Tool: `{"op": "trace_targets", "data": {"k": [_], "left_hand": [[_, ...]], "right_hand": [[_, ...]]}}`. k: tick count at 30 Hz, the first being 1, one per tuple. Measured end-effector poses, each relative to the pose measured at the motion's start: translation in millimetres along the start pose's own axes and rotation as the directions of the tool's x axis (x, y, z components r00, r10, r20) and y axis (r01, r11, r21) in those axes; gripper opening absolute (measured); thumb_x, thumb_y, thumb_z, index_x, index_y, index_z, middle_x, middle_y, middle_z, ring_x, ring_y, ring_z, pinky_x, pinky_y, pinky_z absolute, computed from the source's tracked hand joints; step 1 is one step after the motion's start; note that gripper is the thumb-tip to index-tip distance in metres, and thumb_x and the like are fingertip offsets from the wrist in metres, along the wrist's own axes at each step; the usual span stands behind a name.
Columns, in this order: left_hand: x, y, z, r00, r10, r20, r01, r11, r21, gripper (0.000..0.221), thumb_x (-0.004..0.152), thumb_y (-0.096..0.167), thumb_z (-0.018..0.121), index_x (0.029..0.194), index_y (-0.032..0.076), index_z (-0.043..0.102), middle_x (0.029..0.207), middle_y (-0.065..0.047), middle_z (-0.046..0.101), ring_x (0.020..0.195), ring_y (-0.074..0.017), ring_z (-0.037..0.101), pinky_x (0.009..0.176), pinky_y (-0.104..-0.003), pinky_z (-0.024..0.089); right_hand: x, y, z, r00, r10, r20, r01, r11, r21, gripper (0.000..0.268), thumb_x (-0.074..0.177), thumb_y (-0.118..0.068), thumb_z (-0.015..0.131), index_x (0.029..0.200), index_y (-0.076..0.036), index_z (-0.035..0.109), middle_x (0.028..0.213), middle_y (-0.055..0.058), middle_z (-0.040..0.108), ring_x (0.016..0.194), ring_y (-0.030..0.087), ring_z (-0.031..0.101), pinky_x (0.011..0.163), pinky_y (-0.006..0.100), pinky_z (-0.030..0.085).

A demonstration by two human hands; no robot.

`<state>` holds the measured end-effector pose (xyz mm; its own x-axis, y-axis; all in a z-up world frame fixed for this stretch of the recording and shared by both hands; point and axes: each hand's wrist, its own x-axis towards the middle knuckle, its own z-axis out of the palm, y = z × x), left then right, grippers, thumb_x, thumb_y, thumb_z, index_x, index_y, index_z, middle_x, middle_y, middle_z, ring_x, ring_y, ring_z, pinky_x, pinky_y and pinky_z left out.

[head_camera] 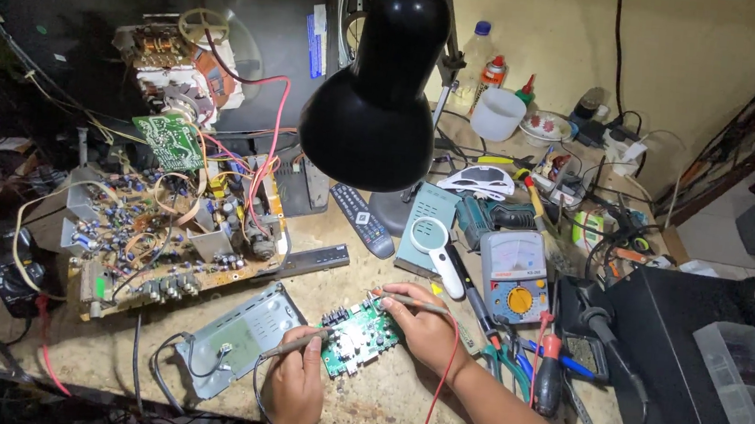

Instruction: Inspecting and testing a circuit board using a magnifying glass and a multimeter to diagnose faults.

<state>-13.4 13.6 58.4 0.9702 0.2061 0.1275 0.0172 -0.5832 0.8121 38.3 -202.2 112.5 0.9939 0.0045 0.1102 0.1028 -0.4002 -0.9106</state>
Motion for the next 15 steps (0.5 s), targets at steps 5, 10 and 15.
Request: {"op": "trace_targets", "data": {"k": [5,10,15], "left_hand": [[-1,-9,3,1.0,0.01,-0.018,-0.012,0.997,-0.082,0.027,0.102,0.034,0.045,0.112,0.02,0.066,0.08,0.001,0.078,0.062,-0.0168,0.069,0.052,-0.036,0.052],[-1,0,1,0.999,0.037,-0.008,-0.037,0.999,0.0,0.025,0.102,0.033,0.047,0.113,0.02,0.066,0.074,0.003,0.072,0.051,-0.0129,0.06,0.039,-0.031,0.045],[-4,8,-5,0.983,0.161,-0.085,-0.162,0.987,-0.008,0.028,0.102,0.031,0.052,0.112,0.016,0.072,0.107,-0.004,0.073,0.096,-0.0249,0.07,0.077,-0.041,0.056]], "right_hand": [[1,7,4,0.996,0.08,-0.027,-0.077,0.992,0.103,0.027,0.095,-0.03,0.064,0.105,-0.01,0.079,0.115,0.002,0.076,0.11,0.016,0.072,0.096,0.029,0.055],[0,-6,-1,0.984,0.178,0.001,-0.177,0.975,0.132,0.024,0.095,-0.026,0.061,0.099,-0.007,0.077,0.103,0.003,0.076,0.099,0.015,0.072,0.086,0.027,0.054],[2,5,-1,0.986,0.134,-0.1,-0.117,0.98,0.159,0.014,0.094,-0.019,0.063,0.094,-0.01,0.073,0.095,0.005,0.08,0.09,0.015,0.073,0.079,0.03,0.055]]}}
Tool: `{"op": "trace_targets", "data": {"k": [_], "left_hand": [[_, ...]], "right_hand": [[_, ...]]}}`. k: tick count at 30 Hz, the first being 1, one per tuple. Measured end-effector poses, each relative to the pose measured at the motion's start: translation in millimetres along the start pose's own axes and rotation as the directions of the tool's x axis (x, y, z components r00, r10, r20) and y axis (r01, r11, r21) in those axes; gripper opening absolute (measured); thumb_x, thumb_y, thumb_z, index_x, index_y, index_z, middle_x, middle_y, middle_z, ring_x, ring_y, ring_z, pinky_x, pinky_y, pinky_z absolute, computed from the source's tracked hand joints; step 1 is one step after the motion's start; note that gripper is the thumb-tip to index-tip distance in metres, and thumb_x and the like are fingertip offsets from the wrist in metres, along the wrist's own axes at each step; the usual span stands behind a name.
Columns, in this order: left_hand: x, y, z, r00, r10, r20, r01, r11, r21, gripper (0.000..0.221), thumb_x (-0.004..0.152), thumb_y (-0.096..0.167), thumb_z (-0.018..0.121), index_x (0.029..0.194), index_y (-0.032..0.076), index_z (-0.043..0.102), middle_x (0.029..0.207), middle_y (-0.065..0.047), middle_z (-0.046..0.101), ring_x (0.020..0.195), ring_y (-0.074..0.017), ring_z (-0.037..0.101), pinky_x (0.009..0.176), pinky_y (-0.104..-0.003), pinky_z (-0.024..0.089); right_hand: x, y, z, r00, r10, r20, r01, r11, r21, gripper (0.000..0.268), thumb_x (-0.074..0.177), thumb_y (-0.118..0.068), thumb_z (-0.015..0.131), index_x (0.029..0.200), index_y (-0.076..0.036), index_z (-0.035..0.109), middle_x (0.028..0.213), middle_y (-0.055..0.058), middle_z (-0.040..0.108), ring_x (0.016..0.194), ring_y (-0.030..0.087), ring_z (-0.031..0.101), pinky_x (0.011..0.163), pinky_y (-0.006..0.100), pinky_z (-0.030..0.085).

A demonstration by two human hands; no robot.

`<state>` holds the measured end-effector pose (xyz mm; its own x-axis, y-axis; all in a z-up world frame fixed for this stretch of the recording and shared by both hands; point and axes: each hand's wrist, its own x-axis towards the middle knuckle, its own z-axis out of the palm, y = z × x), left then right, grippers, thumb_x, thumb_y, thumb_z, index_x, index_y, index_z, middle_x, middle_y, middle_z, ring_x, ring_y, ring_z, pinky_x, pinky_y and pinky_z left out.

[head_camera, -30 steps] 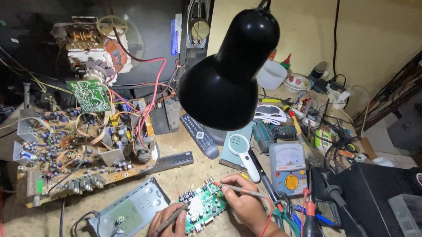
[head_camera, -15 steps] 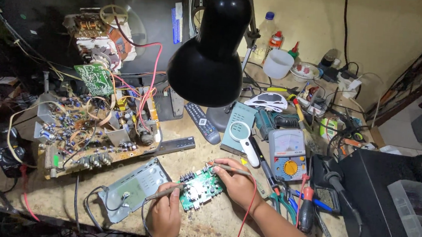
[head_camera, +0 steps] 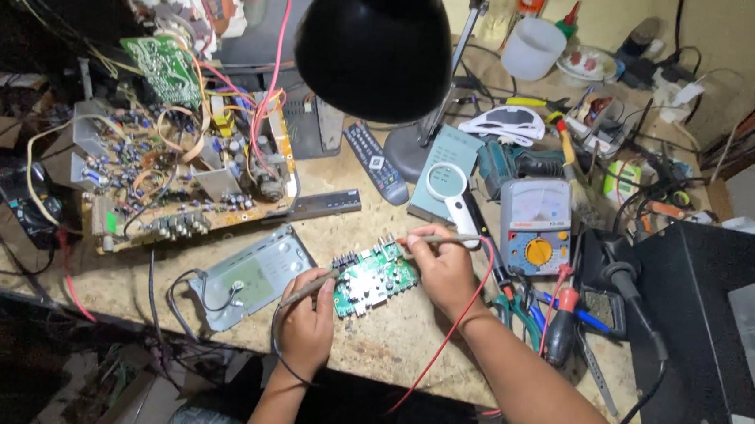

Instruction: Inspecting and testing a circuit board using a magnifying glass and a multimeter to diagnose faults.

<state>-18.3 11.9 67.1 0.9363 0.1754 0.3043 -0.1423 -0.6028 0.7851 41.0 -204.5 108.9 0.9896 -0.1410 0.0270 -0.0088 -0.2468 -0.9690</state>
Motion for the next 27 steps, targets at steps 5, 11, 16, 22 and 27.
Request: {"op": "trace_targets", "data": {"k": [5,11,16,22,27], "left_hand": [[-1,1,-1,0.999,0.024,-0.024,-0.024,1.0,0.0,0.027,0.101,0.031,0.054,0.111,0.014,0.073,0.11,-0.004,0.075,0.1,-0.0244,0.071,0.081,-0.04,0.057],[0,19,-9,0.995,0.083,-0.047,-0.081,0.996,0.046,0.019,0.103,0.029,0.06,0.11,0.015,0.07,0.083,-0.011,0.07,0.081,-0.0367,0.073,0.07,-0.046,0.057],[4,22,-7,0.99,0.129,-0.053,-0.127,0.991,0.037,0.016,0.102,0.027,0.063,0.11,0.015,0.07,0.085,-0.01,0.07,0.083,-0.0365,0.072,0.071,-0.045,0.057],[12,26,5,0.979,0.203,-0.014,-0.203,0.979,0.02,0.02,0.105,0.027,0.058,0.108,0.011,0.07,0.093,-0.009,0.073,0.095,-0.0337,0.07,0.089,-0.044,0.054],[16,27,7,0.977,0.206,-0.05,-0.207,0.978,-0.02,0.02,0.105,0.024,0.057,0.109,0.009,0.07,0.094,-0.011,0.073,0.098,-0.0343,0.069,0.09,-0.046,0.053]], "right_hand": [[7,2,-6,0.996,0.024,-0.09,-0.01,0.988,0.155,0.012,0.096,-0.014,0.06,0.099,-0.007,0.07,0.099,0.012,0.08,0.091,0.017,0.075,0.076,0.029,0.061],[8,13,4,0.995,-0.027,-0.1,0.036,0.995,0.092,0.017,0.092,-0.017,0.068,0.103,-0.006,0.074,0.086,0.011,0.079,0.084,0.017,0.076,0.079,0.033,0.062],[6,11,8,0.999,0.022,-0.026,-0.023,0.999,-0.037,0.02,0.09,-0.03,0.069,0.105,-0.019,0.077,0.088,0.007,0.08,0.095,0.022,0.077,0.087,0.038,0.059],[4,15,2,0.999,0.028,0.042,-0.024,0.995,-0.101,0.023,0.092,-0.032,0.067,0.107,-0.019,0.077,0.094,0.009,0.08,0.1,0.025,0.075,0.09,0.039,0.058],[4,12,-1,0.996,0.01,0.091,0.009,0.978,-0.209,0.024,0.095,-0.035,0.065,0.111,-0.019,0.075,0.098,0.01,0.08,0.103,0.027,0.075,0.09,0.041,0.058]]}}
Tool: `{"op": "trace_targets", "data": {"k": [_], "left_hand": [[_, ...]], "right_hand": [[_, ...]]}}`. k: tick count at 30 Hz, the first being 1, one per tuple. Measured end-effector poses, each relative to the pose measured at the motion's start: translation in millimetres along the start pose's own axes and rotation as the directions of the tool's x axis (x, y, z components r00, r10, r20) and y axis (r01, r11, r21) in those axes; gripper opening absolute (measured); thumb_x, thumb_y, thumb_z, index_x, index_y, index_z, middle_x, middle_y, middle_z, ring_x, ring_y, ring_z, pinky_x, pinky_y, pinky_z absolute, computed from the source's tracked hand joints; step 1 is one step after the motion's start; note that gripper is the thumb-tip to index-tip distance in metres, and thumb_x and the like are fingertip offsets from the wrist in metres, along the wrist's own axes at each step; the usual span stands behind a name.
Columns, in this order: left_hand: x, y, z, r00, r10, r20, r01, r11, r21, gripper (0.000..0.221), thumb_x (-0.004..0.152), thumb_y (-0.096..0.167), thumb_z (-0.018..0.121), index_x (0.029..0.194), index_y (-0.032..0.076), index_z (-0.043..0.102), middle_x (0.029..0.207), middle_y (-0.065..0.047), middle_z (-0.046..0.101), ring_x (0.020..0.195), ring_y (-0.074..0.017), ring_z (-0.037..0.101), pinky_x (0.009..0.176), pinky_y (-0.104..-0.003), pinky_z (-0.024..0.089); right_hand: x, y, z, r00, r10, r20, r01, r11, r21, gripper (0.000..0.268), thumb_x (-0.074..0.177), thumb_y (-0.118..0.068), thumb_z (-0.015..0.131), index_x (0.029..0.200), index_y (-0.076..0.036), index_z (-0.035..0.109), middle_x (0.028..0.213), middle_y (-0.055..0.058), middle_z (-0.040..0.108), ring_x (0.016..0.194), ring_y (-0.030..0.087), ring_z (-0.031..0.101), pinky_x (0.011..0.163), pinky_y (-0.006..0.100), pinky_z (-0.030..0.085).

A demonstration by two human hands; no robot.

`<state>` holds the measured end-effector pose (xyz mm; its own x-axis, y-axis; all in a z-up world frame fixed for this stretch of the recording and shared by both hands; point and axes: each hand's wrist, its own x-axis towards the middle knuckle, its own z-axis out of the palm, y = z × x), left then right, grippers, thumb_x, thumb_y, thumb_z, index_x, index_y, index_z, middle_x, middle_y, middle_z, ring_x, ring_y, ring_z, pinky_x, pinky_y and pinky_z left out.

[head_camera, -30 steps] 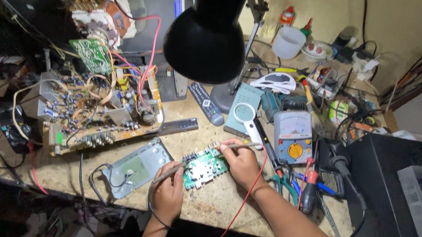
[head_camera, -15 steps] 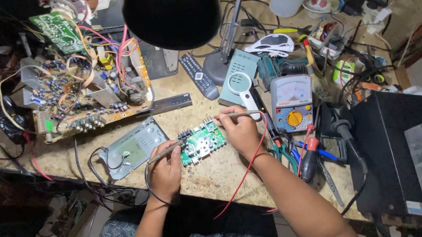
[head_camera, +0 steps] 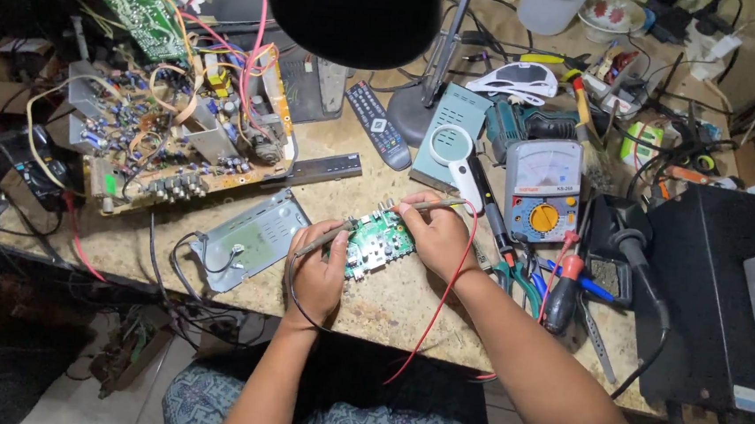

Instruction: Inspecting and testing a circuit board using a magnifying glass and a multimeter to diagnose faults.

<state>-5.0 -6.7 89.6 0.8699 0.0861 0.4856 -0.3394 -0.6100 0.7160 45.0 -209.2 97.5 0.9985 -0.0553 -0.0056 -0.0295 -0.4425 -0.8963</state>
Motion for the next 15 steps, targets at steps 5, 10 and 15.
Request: {"op": "trace_targets", "data": {"k": [5,10,15], "left_hand": [[-2.2,-0.5,-2.0,1.0,-0.001,-0.009,0.001,1.0,-0.023,0.018,0.104,0.023,0.06,0.108,0.008,0.07,0.094,-0.012,0.074,0.095,-0.0352,0.07,0.088,-0.046,0.053],[-1.2,-1.8,-0.4,1.0,0.011,-0.002,-0.011,0.999,-0.047,0.019,0.104,0.023,0.06,0.109,0.008,0.07,0.093,-0.011,0.073,0.095,-0.0335,0.07,0.088,-0.044,0.053],[-0.5,-2.4,1.1,1.0,0.013,0.024,-0.013,1.0,-0.002,0.017,0.102,0.023,0.065,0.11,0.009,0.073,0.095,-0.01,0.075,0.098,-0.0315,0.07,0.09,-0.042,0.054]], "right_hand": [[0.1,-0.7,-1.0,1.0,-0.024,0.016,0.024,0.998,0.051,0.024,0.096,-0.032,0.064,0.111,-0.016,0.074,0.098,0.013,0.079,0.103,0.028,0.074,0.093,0.042,0.056],[0.2,0.5,-1.1,0.999,-0.036,0.018,0.036,0.999,0.041,0.021,0.097,-0.031,0.065,0.11,-0.018,0.074,0.099,0.011,0.079,0.104,0.025,0.074,0.093,0.041,0.056],[0.8,2.2,1.9,0.998,-0.062,-0.008,0.063,0.994,0.092,0.02,0.097,-0.03,0.065,0.107,-0.016,0.074,0.092,0.006,0.079,0.095,0.018,0.075,0.088,0.035,0.057]]}}
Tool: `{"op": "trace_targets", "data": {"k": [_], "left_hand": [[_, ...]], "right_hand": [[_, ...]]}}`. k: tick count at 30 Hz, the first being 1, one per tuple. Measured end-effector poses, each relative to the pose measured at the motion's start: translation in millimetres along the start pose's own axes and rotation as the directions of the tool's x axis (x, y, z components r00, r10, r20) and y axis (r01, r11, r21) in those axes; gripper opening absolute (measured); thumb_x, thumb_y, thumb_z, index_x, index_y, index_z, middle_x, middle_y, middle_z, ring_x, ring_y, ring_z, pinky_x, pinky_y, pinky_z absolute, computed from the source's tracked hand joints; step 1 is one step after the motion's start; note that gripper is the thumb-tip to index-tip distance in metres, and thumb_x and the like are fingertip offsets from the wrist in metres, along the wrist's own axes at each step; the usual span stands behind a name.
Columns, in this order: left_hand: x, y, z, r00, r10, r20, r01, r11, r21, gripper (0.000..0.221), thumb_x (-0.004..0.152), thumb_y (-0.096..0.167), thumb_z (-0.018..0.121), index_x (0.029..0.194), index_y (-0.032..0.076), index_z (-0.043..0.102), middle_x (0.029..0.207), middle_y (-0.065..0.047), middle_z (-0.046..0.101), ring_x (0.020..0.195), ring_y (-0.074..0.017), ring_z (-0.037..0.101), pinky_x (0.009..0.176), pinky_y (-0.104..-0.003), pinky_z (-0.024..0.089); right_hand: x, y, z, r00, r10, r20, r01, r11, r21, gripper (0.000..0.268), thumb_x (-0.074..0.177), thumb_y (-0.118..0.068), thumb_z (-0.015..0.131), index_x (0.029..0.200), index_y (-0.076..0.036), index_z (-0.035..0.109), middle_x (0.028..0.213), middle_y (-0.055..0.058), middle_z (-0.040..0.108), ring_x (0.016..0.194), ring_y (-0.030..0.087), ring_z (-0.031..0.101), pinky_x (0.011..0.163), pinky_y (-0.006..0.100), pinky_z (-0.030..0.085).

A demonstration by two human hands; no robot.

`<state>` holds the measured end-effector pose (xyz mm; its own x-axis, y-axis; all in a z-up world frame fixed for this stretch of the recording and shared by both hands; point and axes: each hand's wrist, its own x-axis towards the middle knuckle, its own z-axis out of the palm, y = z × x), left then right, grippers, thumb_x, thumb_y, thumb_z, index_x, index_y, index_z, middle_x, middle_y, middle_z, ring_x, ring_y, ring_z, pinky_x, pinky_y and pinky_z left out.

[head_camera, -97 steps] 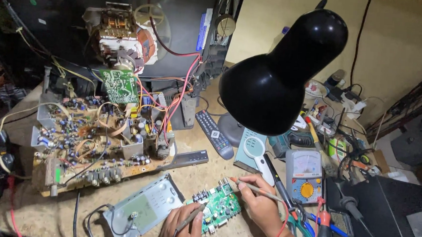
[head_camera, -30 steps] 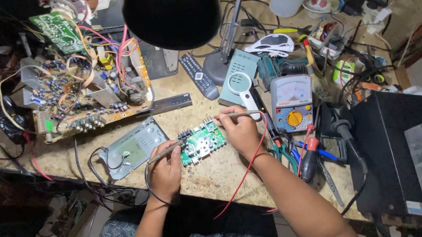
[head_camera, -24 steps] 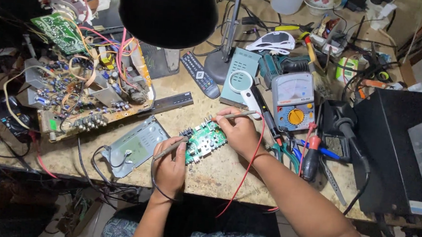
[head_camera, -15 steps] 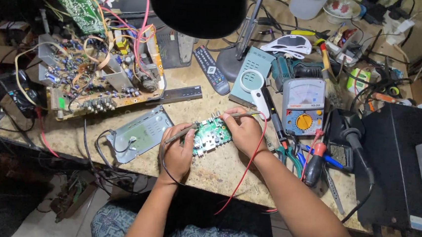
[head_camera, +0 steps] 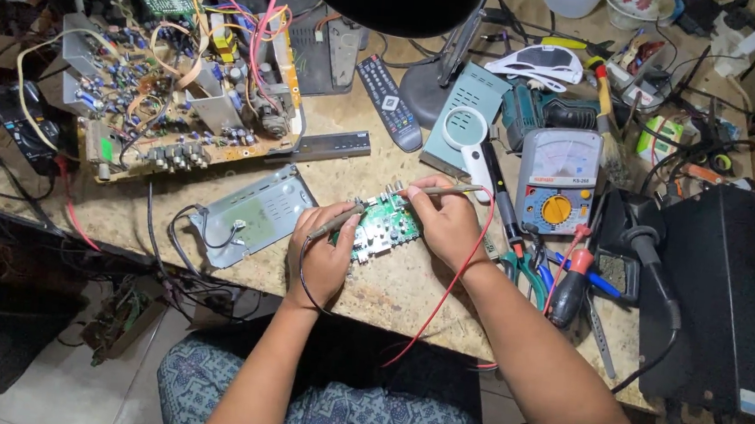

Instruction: Inspecting and testing a circuit board using a magnifying glass and a multimeter to diagnose faults.

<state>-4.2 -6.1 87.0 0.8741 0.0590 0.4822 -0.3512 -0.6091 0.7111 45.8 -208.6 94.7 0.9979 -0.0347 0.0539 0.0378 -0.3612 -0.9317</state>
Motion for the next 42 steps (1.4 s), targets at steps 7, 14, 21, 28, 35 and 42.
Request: {"op": "trace_targets", "data": {"k": [7,14,21,28,35,42], "left_hand": [[-2,-5,3,1.0,-0.004,0.0,0.004,1.0,0.019,0.02,0.105,0.024,0.06,0.111,0.008,0.071,0.098,-0.01,0.074,0.102,-0.0306,0.069,0.091,-0.042,0.055],[-4,-9,6,1.0,0.03,-0.002,-0.03,0.997,0.068,0.02,0.106,0.024,0.059,0.11,0.008,0.07,0.095,-0.01,0.072,0.1,-0.0312,0.069,0.088,-0.043,0.057],[-5,-12,8,0.998,0.064,-0.01,-0.063,0.993,0.104,0.019,0.106,0.024,0.058,0.11,0.008,0.069,0.094,-0.01,0.071,0.1,-0.0322,0.069,0.087,-0.043,0.057],[-5,-14,8,0.997,0.074,-0.003,-0.074,0.992,0.103,0.017,0.105,0.022,0.057,0.11,0.009,0.067,0.093,-0.01,0.069,0.099,-0.0335,0.068,0.086,-0.044,0.057],[-2,-1,3,0.995,0.097,0.001,-0.096,0.994,0.057,0.017,0.104,0.022,0.061,0.11,0.01,0.07,0.092,-0.009,0.072,0.099,-0.0316,0.069,0.086,-0.042,0.056],[-3,1,2,0.985,0.172,0.023,-0.172,0.985,0.027,0.02,0.1,0.028,0.069,0.116,0.018,0.075,0.089,-0.001,0.076,0.104,-0.0205,0.068,0.092,-0.036,0.05]], "right_hand": [[-11,-18,1,0.995,-0.074,0.062,0.079,0.993,-0.091,0.017,0.093,-0.027,0.071,0.105,-0.018,0.079,0.088,0.011,0.079,0.096,0.027,0.076,0.089,0.039,0.058],[-10,-16,3,0.996,-0.074,0.049,0.083,0.975,-0.206,0.018,0.091,-0.033,0.072,0.105,-0.025,0.08,0.089,0.004,0.08,0.097,0.028,0.075,0.089,0.04,0.057],[-10,-16,5,0.998,-0.049,0.051,0.059,0.977,-0.206,0.018,0.09,-0.031,0.072,0.105,-0.025,0.081,0.089,0.003,0.08,0.097,0.027,0.075,0.089,0.041,0.057],[-10,-15,7,0.998,-0.035,0.044,0.043,0.978,-0.204,0.019,0.088,-0.031,0.074,0.105,-0.025,0.081,0.091,0.003,0.08,0.099,0.029,0.074,0.091,0.042,0.056],[-5,-9,4,0.999,0.042,-0.024,-0.045,0.988,-0.149,0.019,0.089,-0.035,0.072,0.104,-0.025,0.079,0.088,0.001,0.079,0.094,0.022,0.074,0.09,0.038,0.056],[7,14,1,0.988,0.117,-0.105,-0.12,0.992,-0.027,0.02,0.089,-0.029,0.064,0.099,-0.015,0.073,0.083,0.008,0.077,0.083,0.022,0.074,0.082,0.037,0.057]]}}
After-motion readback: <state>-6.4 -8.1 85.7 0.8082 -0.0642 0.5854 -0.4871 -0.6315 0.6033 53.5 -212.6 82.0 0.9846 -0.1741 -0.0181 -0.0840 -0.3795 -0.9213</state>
